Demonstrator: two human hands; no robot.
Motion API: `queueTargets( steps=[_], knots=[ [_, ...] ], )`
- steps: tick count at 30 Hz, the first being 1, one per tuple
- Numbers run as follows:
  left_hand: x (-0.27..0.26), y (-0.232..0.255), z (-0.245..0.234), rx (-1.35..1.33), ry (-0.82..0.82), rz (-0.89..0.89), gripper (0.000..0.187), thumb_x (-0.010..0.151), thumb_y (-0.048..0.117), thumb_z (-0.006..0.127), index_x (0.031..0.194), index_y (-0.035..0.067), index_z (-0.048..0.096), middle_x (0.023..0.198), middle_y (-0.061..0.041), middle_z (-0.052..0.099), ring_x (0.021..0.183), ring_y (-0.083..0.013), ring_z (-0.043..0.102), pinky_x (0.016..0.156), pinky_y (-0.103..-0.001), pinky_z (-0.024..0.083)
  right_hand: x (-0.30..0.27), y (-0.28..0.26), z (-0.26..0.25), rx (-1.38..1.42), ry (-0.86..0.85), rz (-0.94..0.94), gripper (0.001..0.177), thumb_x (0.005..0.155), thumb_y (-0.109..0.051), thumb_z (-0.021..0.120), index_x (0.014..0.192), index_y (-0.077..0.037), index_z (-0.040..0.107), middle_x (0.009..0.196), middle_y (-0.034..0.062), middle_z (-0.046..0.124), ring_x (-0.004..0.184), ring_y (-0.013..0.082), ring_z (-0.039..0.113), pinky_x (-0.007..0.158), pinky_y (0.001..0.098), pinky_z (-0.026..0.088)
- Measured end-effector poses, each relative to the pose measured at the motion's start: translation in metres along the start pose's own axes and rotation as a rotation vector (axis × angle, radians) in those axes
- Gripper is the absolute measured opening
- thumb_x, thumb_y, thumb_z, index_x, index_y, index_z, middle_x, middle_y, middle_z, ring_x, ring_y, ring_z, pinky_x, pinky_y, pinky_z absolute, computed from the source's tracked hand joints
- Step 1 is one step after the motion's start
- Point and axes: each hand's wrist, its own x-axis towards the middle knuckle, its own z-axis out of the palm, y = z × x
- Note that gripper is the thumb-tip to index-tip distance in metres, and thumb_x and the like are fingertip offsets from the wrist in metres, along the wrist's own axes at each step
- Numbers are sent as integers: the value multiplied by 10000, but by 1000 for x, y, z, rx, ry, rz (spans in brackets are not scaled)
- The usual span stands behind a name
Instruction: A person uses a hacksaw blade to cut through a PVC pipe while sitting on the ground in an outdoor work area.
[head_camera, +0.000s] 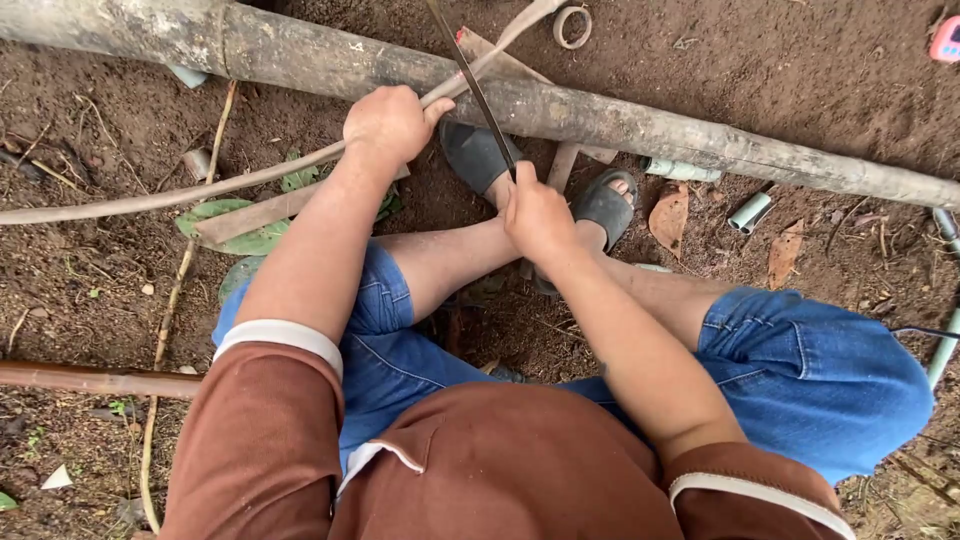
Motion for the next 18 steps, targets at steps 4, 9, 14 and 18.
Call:
queueTargets(
  steps=[4, 9, 14, 18],
  knots=[
    [3, -5, 12, 16, 46, 27, 760, 1089, 744, 561, 1019, 32, 820, 940, -212, 787, 825, -448, 755, 763, -555, 605, 43, -20, -20, 29, 11, -75, 229, 1093, -223, 494, 1186, -17, 460, 927, 309, 741, 830, 568, 701, 725, 678, 513],
    [0, -4, 5, 2, 29, 1, 734, 1087, 743, 554, 1008, 68, 831, 867, -196, 775, 727, -425, 735, 694, -545, 593, 43, -20, -2, 51, 85, -88, 225, 1079, -154, 534, 1228, -4, 458, 880, 283, 744, 783, 521, 724, 678, 638, 541],
    [6, -10, 15, 27, 67, 33, 774, 1091, 764, 547, 990, 51, 829, 848, -205, 776, 716, -433, 741, 687, -545, 598, 11, -4, 3, 39, 5, -10, 234, 1075, -164, 506, 1221, 8, 444, 863, 286, 729, 769, 519, 720, 682, 626, 557],
    [8, -13, 19, 29, 103, 49, 785, 1087, 772, 548, 973, 48, 830, 836, -215, 773, 697, -451, 734, 665, -553, 594, 50, -26, -7, 41, 79, -80, 176, 1086, -171, 523, 1167, -28, 459, 868, 297, 735, 810, 555, 709, 700, 667, 521]
  ],
)
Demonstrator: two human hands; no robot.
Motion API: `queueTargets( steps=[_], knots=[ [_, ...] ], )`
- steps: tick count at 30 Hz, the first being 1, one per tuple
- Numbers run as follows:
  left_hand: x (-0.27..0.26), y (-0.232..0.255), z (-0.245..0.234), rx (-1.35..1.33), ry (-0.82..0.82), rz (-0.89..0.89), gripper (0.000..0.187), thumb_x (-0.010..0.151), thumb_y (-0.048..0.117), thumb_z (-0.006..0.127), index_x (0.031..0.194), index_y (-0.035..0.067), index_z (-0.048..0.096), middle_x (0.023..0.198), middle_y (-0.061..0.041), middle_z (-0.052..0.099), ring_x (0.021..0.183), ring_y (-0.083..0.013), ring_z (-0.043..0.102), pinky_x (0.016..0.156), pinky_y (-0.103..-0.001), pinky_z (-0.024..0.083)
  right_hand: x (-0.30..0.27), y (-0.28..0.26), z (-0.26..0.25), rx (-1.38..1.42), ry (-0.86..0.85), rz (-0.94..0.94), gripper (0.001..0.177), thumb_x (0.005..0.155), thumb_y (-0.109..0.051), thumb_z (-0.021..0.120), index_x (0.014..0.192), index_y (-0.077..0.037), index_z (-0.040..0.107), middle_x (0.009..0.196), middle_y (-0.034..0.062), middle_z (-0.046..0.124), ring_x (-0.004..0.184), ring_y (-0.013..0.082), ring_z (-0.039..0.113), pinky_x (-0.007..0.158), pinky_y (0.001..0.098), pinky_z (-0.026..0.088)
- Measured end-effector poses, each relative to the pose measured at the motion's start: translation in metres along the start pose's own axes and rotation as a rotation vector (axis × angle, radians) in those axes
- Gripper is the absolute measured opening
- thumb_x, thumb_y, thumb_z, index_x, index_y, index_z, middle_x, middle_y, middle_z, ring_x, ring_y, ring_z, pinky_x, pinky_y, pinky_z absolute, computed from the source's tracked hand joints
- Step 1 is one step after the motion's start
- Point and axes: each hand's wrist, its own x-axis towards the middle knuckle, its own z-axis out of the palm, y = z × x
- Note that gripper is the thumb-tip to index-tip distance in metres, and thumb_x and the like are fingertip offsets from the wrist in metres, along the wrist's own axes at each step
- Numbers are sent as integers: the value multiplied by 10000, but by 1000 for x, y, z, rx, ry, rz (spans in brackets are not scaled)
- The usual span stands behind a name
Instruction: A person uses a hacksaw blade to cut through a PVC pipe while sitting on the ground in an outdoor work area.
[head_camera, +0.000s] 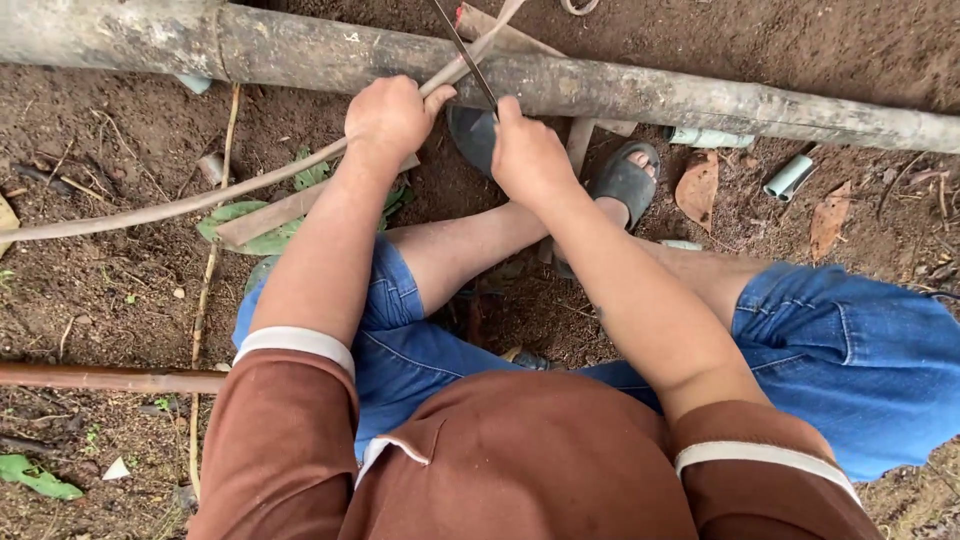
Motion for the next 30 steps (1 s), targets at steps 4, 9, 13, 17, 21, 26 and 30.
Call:
queueTargets(
  steps=[4, 9, 13, 17, 21, 26, 30],
  knots=[
    [-5, 6, -13, -23, -21, -23, 743, 1086, 755, 570, 980, 69, 833, 841, -194, 777, 711, -427, 743, 683, -545, 605, -13, 1, -3, -15, 4, -30, 169, 1084, -133, 510, 1174, -2, 452, 834, 299, 733, 768, 531, 723, 674, 649, 536],
    [-8, 10, -20, 11, -94, -40, 745, 1099, 752, 525, 1017, 77, 829, 819, -160, 768, 667, -359, 735, 657, -498, 607, -51, 28, 23, -55, -49, 76, 410, 1068, -184, 485, 1409, 29, 400, 848, 278, 740, 727, 513, 727, 621, 610, 582],
    [-2, 10, -22, -36, -54, -44, 789, 1093, 768, 531, 975, 40, 810, 813, -164, 766, 662, -356, 732, 655, -499, 601, -32, 23, 14, -49, -58, 82, 241, 1085, -151, 488, 1244, 23, 436, 828, 260, 722, 724, 479, 730, 633, 583, 583],
    [-3, 11, -21, 20, -99, -43, 797, 1095, 780, 510, 977, 51, 808, 759, -125, 740, 613, -293, 712, 629, -461, 609, -40, 28, 4, -49, -52, 56, 218, 1088, -158, 488, 1200, 24, 443, 789, 258, 714, 698, 489, 716, 626, 591, 570],
    [-6, 13, -25, 52, -110, -36, 769, 1091, 759, 527, 1013, 52, 818, 759, -126, 743, 619, -289, 721, 635, -461, 613, -63, 44, 24, -36, -35, 78, 324, 1076, -193, 490, 1316, 14, 422, 857, 299, 733, 767, 531, 721, 666, 628, 576],
    [-4, 10, -20, 31, -107, -22, 756, 1090, 752, 532, 1018, 56, 817, 822, -147, 763, 692, -328, 740, 689, -488, 611, -34, 11, -5, -29, -71, 53, 263, 1083, -135, 484, 1272, 46, 449, 844, 293, 724, 748, 499, 732, 688, 605, 593],
    [0, 7, -19, -6, -70, -39, 768, 1073, 767, 549, 979, 51, 810, 754, -125, 742, 607, -299, 712, 618, -459, 603, -11, -12, -23, -21, -102, 40, 175, 1065, -95, 505, 1182, 22, 446, 863, 303, 730, 768, 496, 741, 693, 604, 584]
  ],
)
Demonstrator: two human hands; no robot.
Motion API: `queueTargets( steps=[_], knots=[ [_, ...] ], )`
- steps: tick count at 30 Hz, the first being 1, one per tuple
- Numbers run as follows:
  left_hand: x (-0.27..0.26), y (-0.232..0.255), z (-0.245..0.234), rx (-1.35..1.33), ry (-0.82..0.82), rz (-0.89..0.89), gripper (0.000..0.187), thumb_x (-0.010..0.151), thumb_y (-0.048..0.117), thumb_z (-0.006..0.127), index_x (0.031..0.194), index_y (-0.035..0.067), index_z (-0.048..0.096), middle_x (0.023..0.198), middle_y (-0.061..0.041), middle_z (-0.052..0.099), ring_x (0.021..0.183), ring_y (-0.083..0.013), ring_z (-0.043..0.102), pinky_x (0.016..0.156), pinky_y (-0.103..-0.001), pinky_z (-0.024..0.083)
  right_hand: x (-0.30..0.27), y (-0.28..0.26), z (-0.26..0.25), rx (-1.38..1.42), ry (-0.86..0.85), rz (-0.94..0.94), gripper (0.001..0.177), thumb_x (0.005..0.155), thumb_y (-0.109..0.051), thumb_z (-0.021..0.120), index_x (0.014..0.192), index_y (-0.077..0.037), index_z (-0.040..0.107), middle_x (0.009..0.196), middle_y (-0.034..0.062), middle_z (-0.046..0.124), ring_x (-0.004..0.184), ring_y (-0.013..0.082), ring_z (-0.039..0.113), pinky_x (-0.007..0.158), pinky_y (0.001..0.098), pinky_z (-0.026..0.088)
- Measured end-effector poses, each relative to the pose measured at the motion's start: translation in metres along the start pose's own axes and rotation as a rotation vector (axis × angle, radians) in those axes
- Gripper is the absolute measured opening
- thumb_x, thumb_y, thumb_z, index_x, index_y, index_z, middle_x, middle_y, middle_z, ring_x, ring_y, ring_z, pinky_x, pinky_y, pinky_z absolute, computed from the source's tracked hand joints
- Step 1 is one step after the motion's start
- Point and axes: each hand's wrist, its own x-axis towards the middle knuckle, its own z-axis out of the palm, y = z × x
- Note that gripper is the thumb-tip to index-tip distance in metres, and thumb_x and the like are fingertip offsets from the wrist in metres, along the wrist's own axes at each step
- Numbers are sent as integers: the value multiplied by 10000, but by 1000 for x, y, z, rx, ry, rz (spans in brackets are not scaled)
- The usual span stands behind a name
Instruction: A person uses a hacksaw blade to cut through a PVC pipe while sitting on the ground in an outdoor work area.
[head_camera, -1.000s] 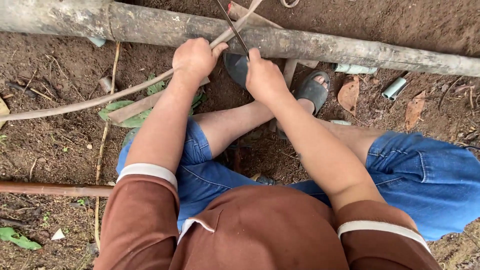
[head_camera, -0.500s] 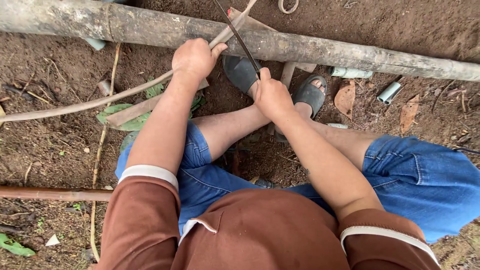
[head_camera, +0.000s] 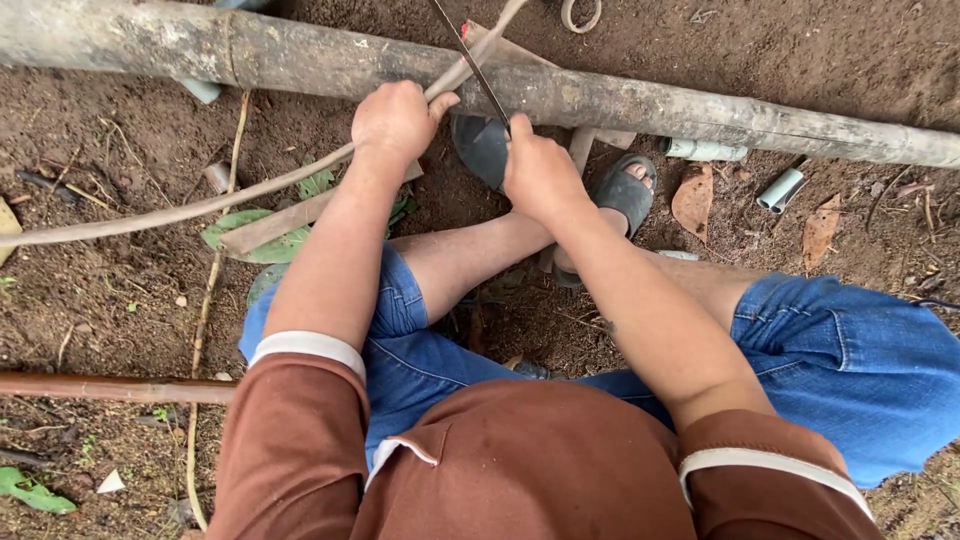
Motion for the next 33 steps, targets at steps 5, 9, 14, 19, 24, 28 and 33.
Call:
queueTargets(
  steps=[5, 9, 14, 19, 24, 28, 33],
  knots=[
    [-7, 3, -5, 15, -55, 1, 746, 1080, 743, 559, 1010, 48, 822, 803, -141, 766, 669, -325, 742, 667, -474, 613, -34, 53, 47, -23, 52, 3, 210, 1074, -150, 495, 1198, 11, 440, 828, 281, 724, 738, 499, 724, 665, 601, 581],
    [1, 2, 2, 20, -48, 1, 769, 1066, 766, 530, 1011, 48, 800, 752, -104, 730, 607, -267, 711, 619, -445, 611, -36, 37, 35, -29, 36, 34, 283, 1094, -126, 454, 1303, 65, 456, 788, 267, 724, 682, 464, 736, 626, 552, 620],
    [-1, 2, 1, -22, -7, -3, 749, 1070, 752, 567, 992, 50, 817, 786, -137, 755, 639, -312, 721, 641, -464, 599, -21, 39, 21, 3, 55, -43, 197, 1069, -106, 500, 1182, 50, 460, 793, 281, 714, 698, 486, 719, 647, 572, 587],
    [-7, 0, 5, 16, -9, 4, 773, 1073, 760, 508, 943, 47, 777, 682, -71, 693, 530, -233, 664, 545, -403, 590, -11, 4, -54, -63, -356, 153, 251, 1180, -162, 390, 1360, -5, 465, 897, 150, 660, 663, 212, 635, 569, 315, 616],
    [-49, 28, -36, -145, -64, 168, 749, 1133, 685, 379, 1146, 45, 767, 961, -212, 777, 993, -365, 786, 826, -494, 640, -11, 54, -124, -243, -338, -181, 227, 1126, -211, 514, 1170, -21, 629, 956, 329, 757, 962, 506, 770, 865, 565, 635],
    [-70, 74, -65, -250, -151, 199, 775, 1145, 596, 248, 1301, -3, 713, 1138, -270, 764, 1172, -393, 735, 962, -530, 597, -22, 67, -171, -331, -390, -165, 259, 1130, -169, 485, 1240, -16, 663, 1033, 299, 788, 999, 499, 780, 909, 566, 633],
    [-41, 129, -32, -314, -331, 322, 905, 1086, 636, 162, 1433, -71, 607, 1361, -324, 677, 1332, -459, 630, 1116, -586, 495, -34, 132, -197, -522, -402, -64, 282, 1116, -224, 527, 1278, -46, 672, 1090, 303, 813, 1036, 489, 799, 942, 587, 633]
  ],
)
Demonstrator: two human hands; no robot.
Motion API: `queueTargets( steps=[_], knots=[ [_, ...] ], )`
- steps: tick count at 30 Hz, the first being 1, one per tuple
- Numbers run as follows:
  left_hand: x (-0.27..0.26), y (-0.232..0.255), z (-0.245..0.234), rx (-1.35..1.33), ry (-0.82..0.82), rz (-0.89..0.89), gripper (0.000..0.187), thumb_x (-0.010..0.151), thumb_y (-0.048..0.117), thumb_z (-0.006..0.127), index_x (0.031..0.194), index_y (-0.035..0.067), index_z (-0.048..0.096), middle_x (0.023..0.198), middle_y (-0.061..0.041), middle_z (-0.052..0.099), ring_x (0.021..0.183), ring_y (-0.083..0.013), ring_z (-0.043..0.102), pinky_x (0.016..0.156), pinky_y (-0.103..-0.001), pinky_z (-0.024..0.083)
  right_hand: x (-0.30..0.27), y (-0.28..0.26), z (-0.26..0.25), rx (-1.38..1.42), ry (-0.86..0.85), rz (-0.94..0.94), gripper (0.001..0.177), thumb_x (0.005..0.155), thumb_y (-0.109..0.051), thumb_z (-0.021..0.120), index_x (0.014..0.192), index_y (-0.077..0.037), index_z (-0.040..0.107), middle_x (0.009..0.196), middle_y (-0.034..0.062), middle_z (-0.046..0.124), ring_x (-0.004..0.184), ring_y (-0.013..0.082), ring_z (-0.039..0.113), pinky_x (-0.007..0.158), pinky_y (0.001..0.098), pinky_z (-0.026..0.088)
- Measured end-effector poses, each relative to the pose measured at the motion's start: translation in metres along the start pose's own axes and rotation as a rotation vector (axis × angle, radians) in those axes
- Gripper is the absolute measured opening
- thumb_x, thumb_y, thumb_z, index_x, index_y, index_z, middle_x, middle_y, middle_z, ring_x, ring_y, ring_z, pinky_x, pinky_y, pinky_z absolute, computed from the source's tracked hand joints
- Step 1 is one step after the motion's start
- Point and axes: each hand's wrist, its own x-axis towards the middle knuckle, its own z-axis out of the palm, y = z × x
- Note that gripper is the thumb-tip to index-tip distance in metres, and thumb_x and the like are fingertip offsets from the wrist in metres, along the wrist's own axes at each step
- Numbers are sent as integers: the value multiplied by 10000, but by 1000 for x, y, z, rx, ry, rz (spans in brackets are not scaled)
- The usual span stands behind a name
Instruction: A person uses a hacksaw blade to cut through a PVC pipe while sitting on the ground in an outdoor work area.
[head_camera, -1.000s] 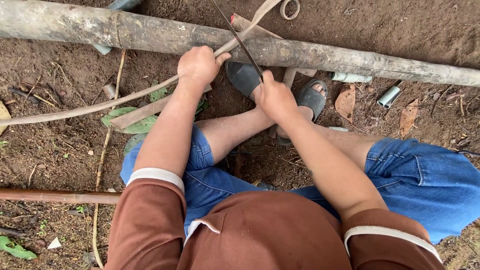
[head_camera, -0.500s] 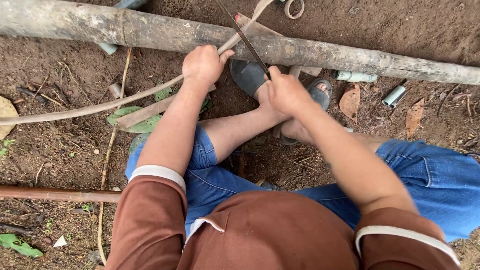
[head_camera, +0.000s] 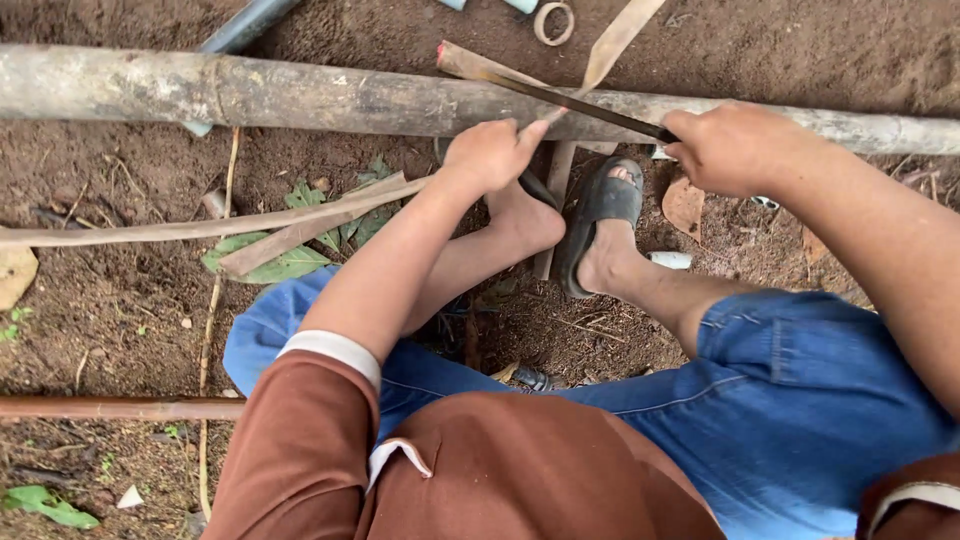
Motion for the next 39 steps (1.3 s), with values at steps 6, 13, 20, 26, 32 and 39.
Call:
queueTargets(
  steps=[6, 13, 20, 26, 32, 39],
  knots=[
    [55, 26, 39, -136, -100, 12, 913, 1091, 645, 199, 1510, -112, 489, 1411, -312, 633, 1358, -424, 616, 1077, -539, 534, -17, 46, 49, 184, -4, 103, 307, 1180, -258, 464, 1267, -43, 666, 1030, 287, 814, 1051, 474, 794, 980, 570, 621],
    [83, 40, 86, -26, -94, -7, 910, 1101, 630, 135, 1513, -104, 480, 1340, -289, 674, 1205, -372, 716, 898, -466, 625, -17, 69, 112, 290, 20, 159, 259, 1189, -263, 457, 1241, -88, 641, 925, 231, 792, 938, 424, 812, 927, 541, 648],
    [92, 49, 88, 69, -53, -144, 880, 1086, 655, 151, 1345, -25, 645, 1238, -234, 726, 1169, -374, 724, 906, -474, 606, 5, 55, 150, 474, 136, 76, 361, 1170, -173, 380, 1482, -19, 479, 759, 147, 654, 719, 327, 717, 729, 443, 608],
    [105, 48, 93, 100, -83, -244, 918, 1076, 680, 147, 1326, -36, 664, 1258, -251, 723, 1211, -395, 706, 942, -499, 592, 23, 40, 166, 427, 176, 19, 283, 1132, -161, 338, 1329, 11, 446, 814, 297, 704, 854, 524, 753, 832, 632, 579],
    [113, 47, 92, 78, -53, -301, 926, 1057, 707, 167, 1299, -14, 695, 1291, -260, 720, 1273, -423, 675, 1033, -529, 559, 48, 42, 174, 495, 233, 11, 241, 1110, -191, 333, 1214, -8, 450, 812, 329, 699, 835, 560, 739, 772, 646, 577],
    [117, 31, 110, 118, 67, -270, 848, 1062, 718, 212, 1201, 50, 715, 1177, -228, 754, 1169, -430, 726, 987, -540, 583, 59, 67, 195, 530, 343, -66, 228, 1107, -236, 421, 1199, -37, 485, 780, 321, 695, 813, 556, 732, 719, 647, 564]
  ],
)
